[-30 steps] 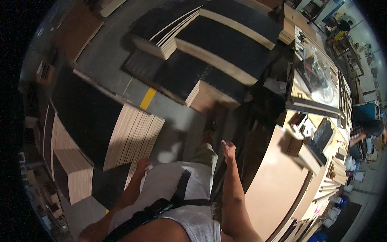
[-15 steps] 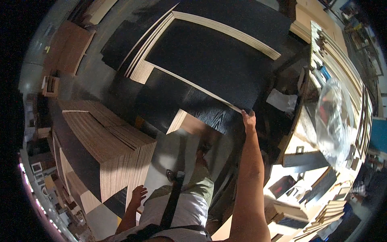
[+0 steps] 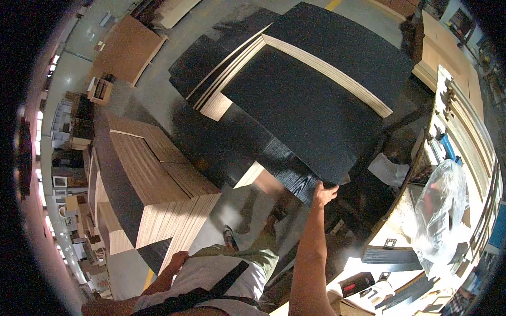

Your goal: The person places a wooden panel into a frame, aligns border strips along its edges, and fastens them using a pneumatic nail gun. They carry the assembled panel and stack it onto a pile before repeating the process with another panel.

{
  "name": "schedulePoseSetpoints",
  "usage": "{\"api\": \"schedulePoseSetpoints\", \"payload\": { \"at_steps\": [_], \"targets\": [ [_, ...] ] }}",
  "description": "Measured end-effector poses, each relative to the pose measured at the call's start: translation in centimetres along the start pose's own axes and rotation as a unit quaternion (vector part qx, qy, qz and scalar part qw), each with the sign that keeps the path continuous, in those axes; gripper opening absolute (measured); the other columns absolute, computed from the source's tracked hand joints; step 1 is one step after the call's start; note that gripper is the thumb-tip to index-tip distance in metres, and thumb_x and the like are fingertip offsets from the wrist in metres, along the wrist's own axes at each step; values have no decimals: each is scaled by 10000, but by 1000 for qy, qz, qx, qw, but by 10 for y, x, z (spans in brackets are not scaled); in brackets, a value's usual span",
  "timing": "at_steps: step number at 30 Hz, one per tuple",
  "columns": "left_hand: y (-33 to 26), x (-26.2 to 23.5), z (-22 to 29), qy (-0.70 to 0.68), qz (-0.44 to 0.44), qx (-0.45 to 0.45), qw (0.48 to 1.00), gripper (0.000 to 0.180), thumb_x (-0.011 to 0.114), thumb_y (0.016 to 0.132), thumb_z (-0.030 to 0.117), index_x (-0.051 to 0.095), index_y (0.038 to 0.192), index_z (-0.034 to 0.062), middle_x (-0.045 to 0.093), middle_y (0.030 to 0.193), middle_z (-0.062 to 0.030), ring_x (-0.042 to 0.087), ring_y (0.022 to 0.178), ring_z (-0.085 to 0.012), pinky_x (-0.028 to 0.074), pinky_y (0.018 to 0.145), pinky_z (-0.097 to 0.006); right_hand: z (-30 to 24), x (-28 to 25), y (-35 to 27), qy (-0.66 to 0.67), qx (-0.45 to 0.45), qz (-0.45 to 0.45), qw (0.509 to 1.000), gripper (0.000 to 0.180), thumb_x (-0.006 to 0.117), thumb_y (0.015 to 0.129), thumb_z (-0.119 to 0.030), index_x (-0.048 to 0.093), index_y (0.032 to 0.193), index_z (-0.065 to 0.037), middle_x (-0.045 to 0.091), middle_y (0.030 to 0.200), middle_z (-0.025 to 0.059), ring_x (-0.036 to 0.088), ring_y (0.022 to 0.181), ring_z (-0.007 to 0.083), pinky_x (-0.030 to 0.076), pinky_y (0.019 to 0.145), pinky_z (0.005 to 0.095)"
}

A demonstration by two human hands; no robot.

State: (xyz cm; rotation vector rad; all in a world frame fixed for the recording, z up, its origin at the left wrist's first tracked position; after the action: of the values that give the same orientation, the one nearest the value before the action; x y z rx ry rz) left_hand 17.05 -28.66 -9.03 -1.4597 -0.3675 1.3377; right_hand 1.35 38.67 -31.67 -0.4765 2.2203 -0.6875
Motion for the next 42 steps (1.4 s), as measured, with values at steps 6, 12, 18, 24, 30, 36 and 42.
{"api": "schedulePoseSetpoints", "payload": {
  "at_steps": [6, 12, 18, 24, 30, 36, 42],
  "targets": [
    [8, -12, 13, 15, 12, 28, 999, 419, 608, 933, 361, 703, 1118, -3, 698, 976, -94, 630, 878, -207, 504, 812, -397, 117, 26, -38, -5, -139, 52, 989, 988, 790, 776, -368, 251, 1467, 86, 465, 1355, 355, 480, 1245, 487, 423, 1039, 523],
    [45, -18, 40, 104, -55, 224, 967, 425, 649, 963, 361, 692, 1186, 2, 716, 1049, -78, 650, 944, -185, 516, 798, -349, 198, 32, -100, 428, 217, -164, 862, 573, 759, 796, -371, 616, 1212, -4, 642, 1195, 152, 620, 1073, 345, 469, 935, 474],
    [28, -27, 85, -9, -16, 85, 996, 464, 645, 943, 426, 641, 1253, 81, 656, 1127, -43, 614, 1016, -170, 483, 767, -367, 171, 25, -117, 413, 306, -298, 804, 757, 650, 796, -563, 537, 1418, -148, 555, 1424, 108, 539, 1263, 327, 447, 1000, 480],
    [92, -33, 83, 78, -52, 186, 978, 326, 621, 967, 322, 713, 1117, 47, 688, 974, -44, 633, 858, -175, 501, 726, -339, 192, 19, -148, 418, 266, -309, 812, 794, 639, 828, -579, 464, 1477, -157, 450, 1522, 110, 450, 1350, 355, 380, 1085, 591],
    [208, 18, 160, 193, -70, 371, 906, 385, 609, 954, 368, 720, 1072, 19, 726, 978, -142, 658, 859, -240, 516, 806, -386, 159, -32, -198, 459, 288, -262, 799, 863, 594, 871, -647, 368, 1530, -138, 381, 1558, 143, 424, 1382, 377, 377, 1102, 603],
    [226, 80, 345, 106, -122, 420, 893, 489, 614, 948, 479, 686, 967, -5, 718, 884, -136, 652, 807, -256, 502, 769, -413, 122, -66, -288, 384, 264, 109, 878, 769, 614, 914, -594, 559, 1317, 58, 580, 1351, 230, 628, 1114, 413, 529, 894, 582],
    [252, 111, 436, -67, -251, 132, 957, 818, 555, 921, 677, 426, 1470, 85, 527, 1456, -151, 529, 1303, -313, 458, 997, -511, 80, -68, -386, 95, 251, 373, 888, 791, 646, 840, -698, 737, 812, 87, 721, 797, 221, 696, 755, 364, 536, 786, 480]
  ]
}}
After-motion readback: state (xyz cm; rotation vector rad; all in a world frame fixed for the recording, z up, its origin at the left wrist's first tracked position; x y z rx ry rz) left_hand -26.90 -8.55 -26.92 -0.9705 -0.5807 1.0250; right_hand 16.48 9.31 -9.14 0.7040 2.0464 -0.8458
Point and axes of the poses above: each hand's wrist, its own y-axis towards the middle knuckle, its own x-axis out of the palm, z = x × y, the point moved 2 cm from there along y, towards the middle knuckle
